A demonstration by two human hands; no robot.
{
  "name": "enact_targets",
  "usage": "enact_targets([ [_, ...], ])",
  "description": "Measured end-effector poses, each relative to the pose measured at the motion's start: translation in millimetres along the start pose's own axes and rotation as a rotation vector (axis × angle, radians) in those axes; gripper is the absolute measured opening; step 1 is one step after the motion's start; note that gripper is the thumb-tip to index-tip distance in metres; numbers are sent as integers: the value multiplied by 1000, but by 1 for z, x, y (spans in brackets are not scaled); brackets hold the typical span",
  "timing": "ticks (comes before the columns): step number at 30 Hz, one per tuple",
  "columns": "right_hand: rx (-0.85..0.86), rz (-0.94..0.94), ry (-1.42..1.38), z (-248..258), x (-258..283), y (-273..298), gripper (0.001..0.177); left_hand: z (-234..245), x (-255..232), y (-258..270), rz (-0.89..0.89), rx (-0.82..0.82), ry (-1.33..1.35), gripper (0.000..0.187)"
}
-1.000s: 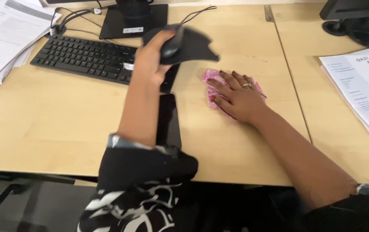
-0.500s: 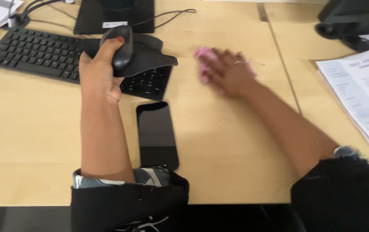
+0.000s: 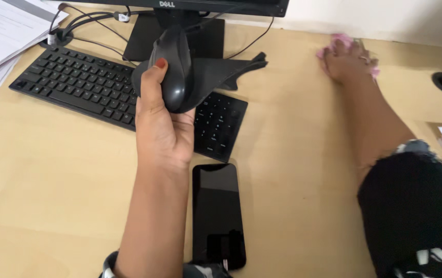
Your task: The person wipes a desk with a cloth, moving objects including a water bottle, mouse, and keyboard to reach all areas of the surface.
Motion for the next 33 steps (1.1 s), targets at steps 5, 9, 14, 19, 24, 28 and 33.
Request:
enact_targets([
  [5,96,287,98,-56,128,2,70,-4,5,1,-35,38,59,37],
  [9,199,671,232,-80,223,65,59,-1,6,-1,-49,27,74,36],
  [14,134,1070,233,-70,205,102,29,3,2,2,-50,3,104,39],
  [19,226,743,-37,-46,42,11,54,0,2,5,-17,-27,6,46],
  [24,128,369,69,-28,-51,-56,60,-5,-7,16,-17,-94,-257,51],
  [28,105,146,-14,-40,-10,-58,71,0,-14,18,-33,-195,-458,52],
  [33,97,118,-2,-55,108,-20,72,33,-25,16,-10,-430,-742,66],
])
Point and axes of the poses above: each hand's wrist, its own y-axis away from the middle knuckle, its own z-axis out of the back of the hand, x = y × z, the point moved 10 cm from there along -y, towards the middle knuckle, and after that the axes turned 15 degrees about -y, right-handed, at the moved point
